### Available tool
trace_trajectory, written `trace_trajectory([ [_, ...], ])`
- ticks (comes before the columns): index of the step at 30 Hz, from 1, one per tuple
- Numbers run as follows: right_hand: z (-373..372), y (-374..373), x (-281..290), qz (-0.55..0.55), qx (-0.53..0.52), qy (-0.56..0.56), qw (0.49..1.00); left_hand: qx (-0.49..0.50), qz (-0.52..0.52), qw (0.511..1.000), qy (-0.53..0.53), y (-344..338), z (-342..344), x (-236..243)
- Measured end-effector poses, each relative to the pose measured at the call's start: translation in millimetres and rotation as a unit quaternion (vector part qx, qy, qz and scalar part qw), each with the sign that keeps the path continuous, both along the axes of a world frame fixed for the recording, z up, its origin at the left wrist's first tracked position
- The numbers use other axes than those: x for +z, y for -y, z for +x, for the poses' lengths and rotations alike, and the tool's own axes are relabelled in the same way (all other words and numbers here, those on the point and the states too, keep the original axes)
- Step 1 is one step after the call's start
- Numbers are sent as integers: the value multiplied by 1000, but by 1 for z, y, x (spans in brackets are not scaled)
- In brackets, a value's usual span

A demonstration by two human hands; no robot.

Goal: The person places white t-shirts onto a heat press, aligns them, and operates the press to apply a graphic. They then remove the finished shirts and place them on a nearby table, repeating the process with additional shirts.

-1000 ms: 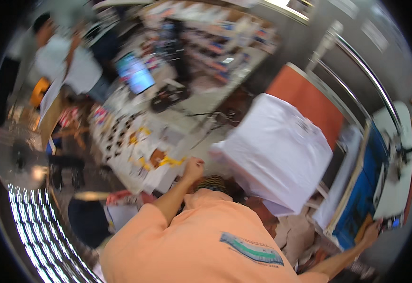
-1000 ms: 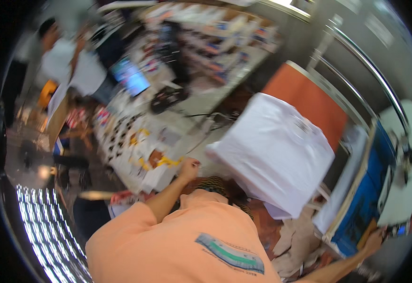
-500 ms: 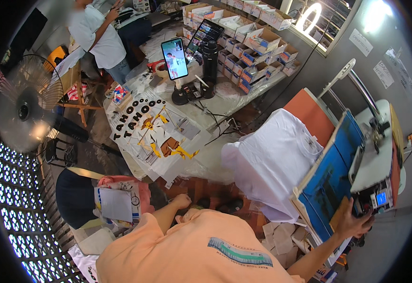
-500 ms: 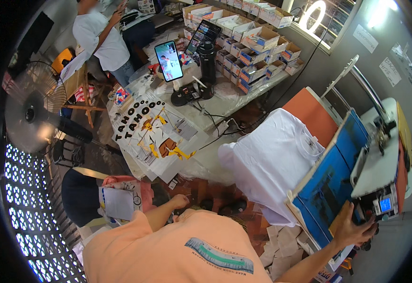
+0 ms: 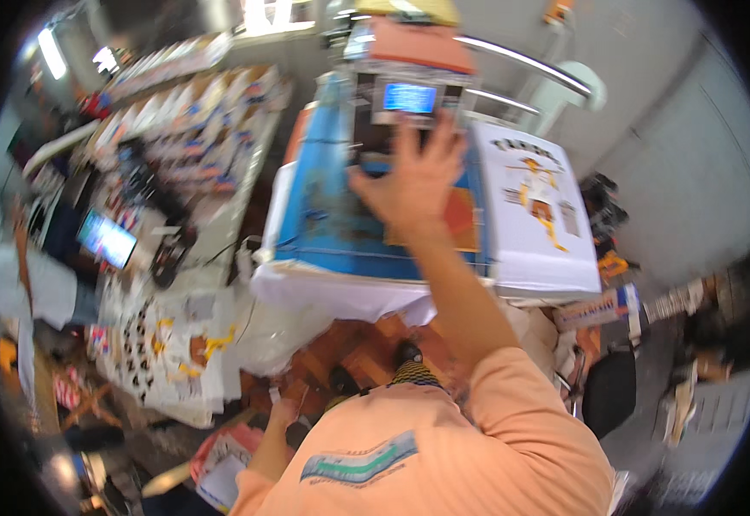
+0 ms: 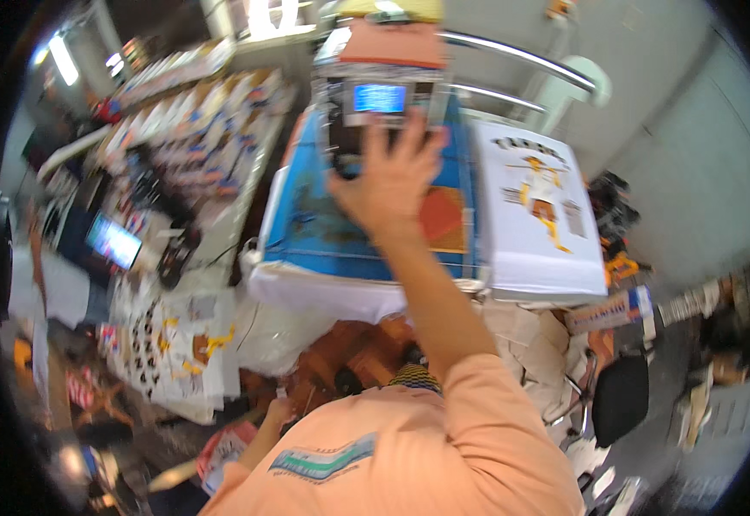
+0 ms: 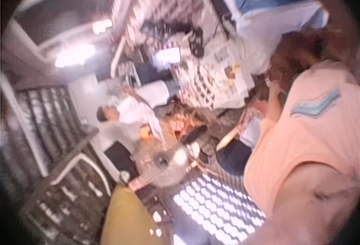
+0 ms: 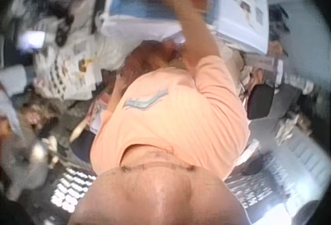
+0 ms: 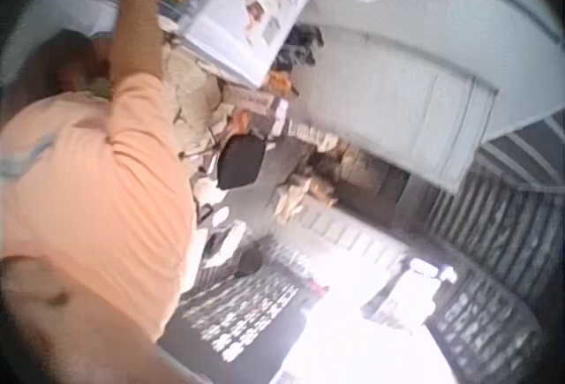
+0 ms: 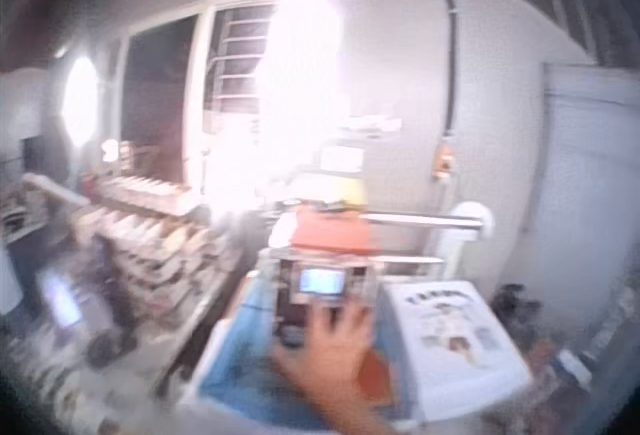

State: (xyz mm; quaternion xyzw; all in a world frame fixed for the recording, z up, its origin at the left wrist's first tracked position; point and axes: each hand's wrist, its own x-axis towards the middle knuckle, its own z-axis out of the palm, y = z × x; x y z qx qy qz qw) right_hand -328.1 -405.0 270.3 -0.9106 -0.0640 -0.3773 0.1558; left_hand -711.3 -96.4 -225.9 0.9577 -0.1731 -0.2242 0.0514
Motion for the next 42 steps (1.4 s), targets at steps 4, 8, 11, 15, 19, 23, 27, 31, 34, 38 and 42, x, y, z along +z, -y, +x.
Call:
trace_trajectory([
  [4,2,80,-29,102,146,58,982,607,-432,613,-262,67,34,42],
  [8,-3,316,-154,133,-63,-2,989,451,-367,789,-197,179,113,47],
  [11,-41,465,-186,146,-403,-202,881,329,-437,805,-228,301,198,128],
  [15,-52,585,-229,265,-446,-333,787,484,-661,414,-397,454,276,195],
  [19,-64,722,-261,266,-284,-277,879,550,-648,503,-156,532,321,229],
  [23,-3,641,-125,753,68,-265,598,500,-778,381,-11,536,299,299],
  [27,42,605,4,687,417,-241,544,314,-918,166,-175,536,235,353],
  [31,53,484,138,569,551,-308,527,172,-964,105,-177,505,109,366],
  [34,-5,328,198,418,689,-348,479,248,-956,127,94,500,-27,387],
  [38,-179,146,209,152,806,-528,220,379,-795,48,471,545,-227,386],
  [42,-393,77,214,64,806,-574,-127,347,-345,107,865,698,-445,441],
])
